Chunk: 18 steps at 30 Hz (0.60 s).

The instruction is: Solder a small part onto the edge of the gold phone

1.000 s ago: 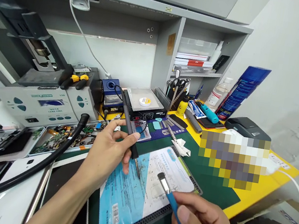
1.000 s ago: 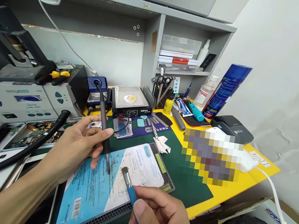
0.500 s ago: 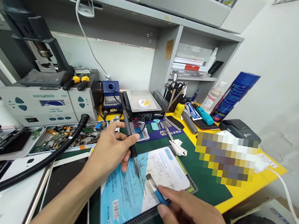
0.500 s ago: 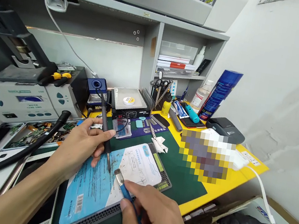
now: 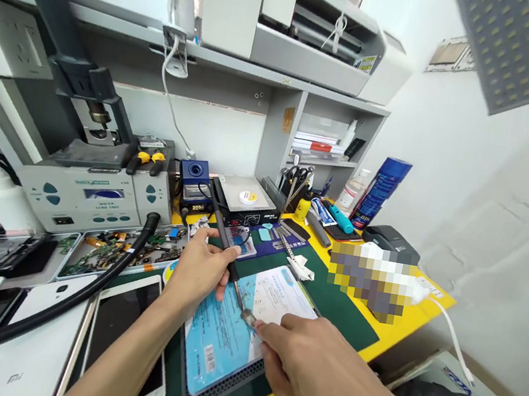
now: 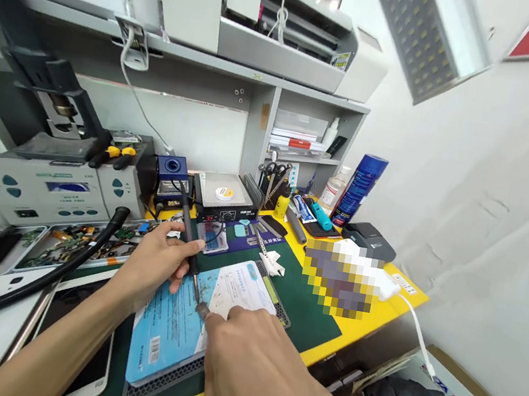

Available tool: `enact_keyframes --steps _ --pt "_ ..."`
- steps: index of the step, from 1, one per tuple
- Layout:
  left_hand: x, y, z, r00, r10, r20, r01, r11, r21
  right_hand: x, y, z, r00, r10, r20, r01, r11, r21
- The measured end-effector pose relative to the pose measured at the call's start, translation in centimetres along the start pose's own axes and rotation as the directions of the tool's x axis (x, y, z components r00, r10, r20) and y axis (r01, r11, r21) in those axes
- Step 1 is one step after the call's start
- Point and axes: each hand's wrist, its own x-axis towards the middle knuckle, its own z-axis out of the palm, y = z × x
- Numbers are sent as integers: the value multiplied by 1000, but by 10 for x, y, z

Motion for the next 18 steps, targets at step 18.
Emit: enact_keyframes --steps 18 --pt "1 0 -2 991 -136 18 135 990 49 -7 2 -12 992 122 30 -124 988 88"
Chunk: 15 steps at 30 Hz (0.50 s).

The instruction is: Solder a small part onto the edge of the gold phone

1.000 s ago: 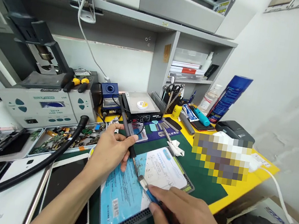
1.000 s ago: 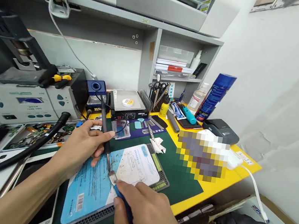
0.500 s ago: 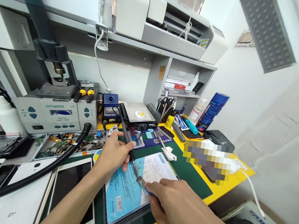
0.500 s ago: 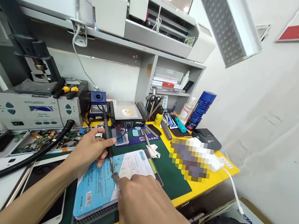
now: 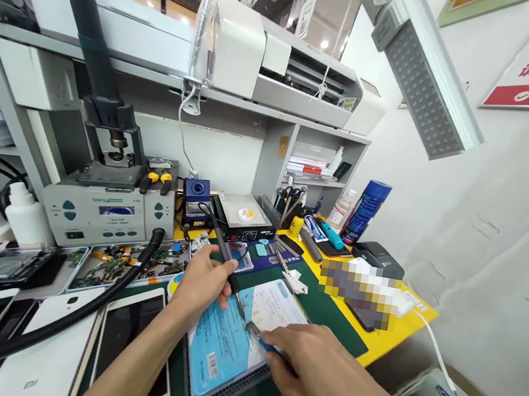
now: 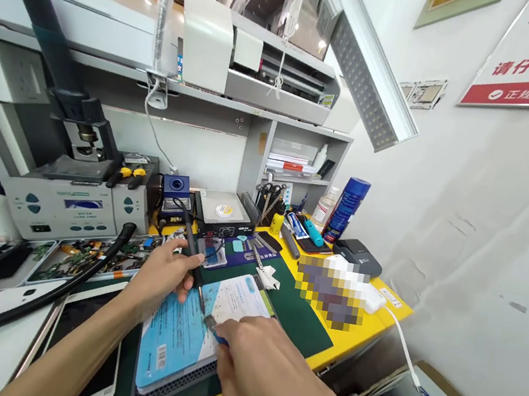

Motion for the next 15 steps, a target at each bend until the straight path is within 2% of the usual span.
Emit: enact_keyframes --steps 3,6,15 --pt "3 -1 0 1000 -16 20 17 1000 -10 -4 6 -6 995 100 -30 -98 992 76" --pt "2 0 0 999 -27 43 28 999 -21 -6 9 -4 988 148 -50 -141 983 119" --pt "2 1 -2 997 -4 81 11 996 -90 2 0 13 996 8 -85 5 989 148"
